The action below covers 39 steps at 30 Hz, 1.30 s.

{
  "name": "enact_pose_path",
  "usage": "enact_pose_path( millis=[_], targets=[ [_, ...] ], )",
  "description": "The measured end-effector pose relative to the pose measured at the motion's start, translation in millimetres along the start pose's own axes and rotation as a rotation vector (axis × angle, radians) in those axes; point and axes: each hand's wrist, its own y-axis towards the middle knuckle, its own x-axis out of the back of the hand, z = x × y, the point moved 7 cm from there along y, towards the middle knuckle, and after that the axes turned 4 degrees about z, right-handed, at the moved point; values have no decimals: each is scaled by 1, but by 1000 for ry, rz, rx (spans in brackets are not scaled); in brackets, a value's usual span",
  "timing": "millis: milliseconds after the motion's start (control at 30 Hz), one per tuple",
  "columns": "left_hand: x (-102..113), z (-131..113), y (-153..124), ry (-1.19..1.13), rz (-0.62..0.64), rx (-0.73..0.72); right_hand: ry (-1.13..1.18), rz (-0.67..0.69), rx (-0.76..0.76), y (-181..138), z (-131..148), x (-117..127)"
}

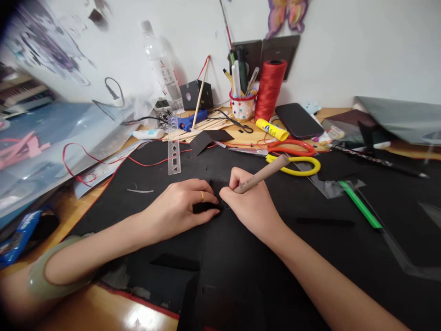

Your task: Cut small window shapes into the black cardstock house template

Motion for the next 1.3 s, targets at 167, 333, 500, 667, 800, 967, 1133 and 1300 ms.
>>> enact_pose_path(
  millis=[167,333,500,667,800,967,1133,1300],
  targets=[
    [-1,0,3,59,17,47,28,-53,5,-2,0,4],
    [-3,-6,2,188,47,20,16,-15,46,-4,2,-1],
    [-2,-10,1,311,19,11,-44,19,44,-3,0,-5],
    [-1,-6,2,252,-37,27,-90,26,31,-1,0,-6],
    [7,13,5,132,-126,137,-75,24,8,-1,0,-4],
    [30,53,2,57,-281,291,236,-123,14,-2,-7,10],
    [42,77,-2,9,-376,349,84,15,24,-4,-2,0],
    [31,56,6,-135,-284,223,-43,52,38,-3,2,-5]
  ],
)
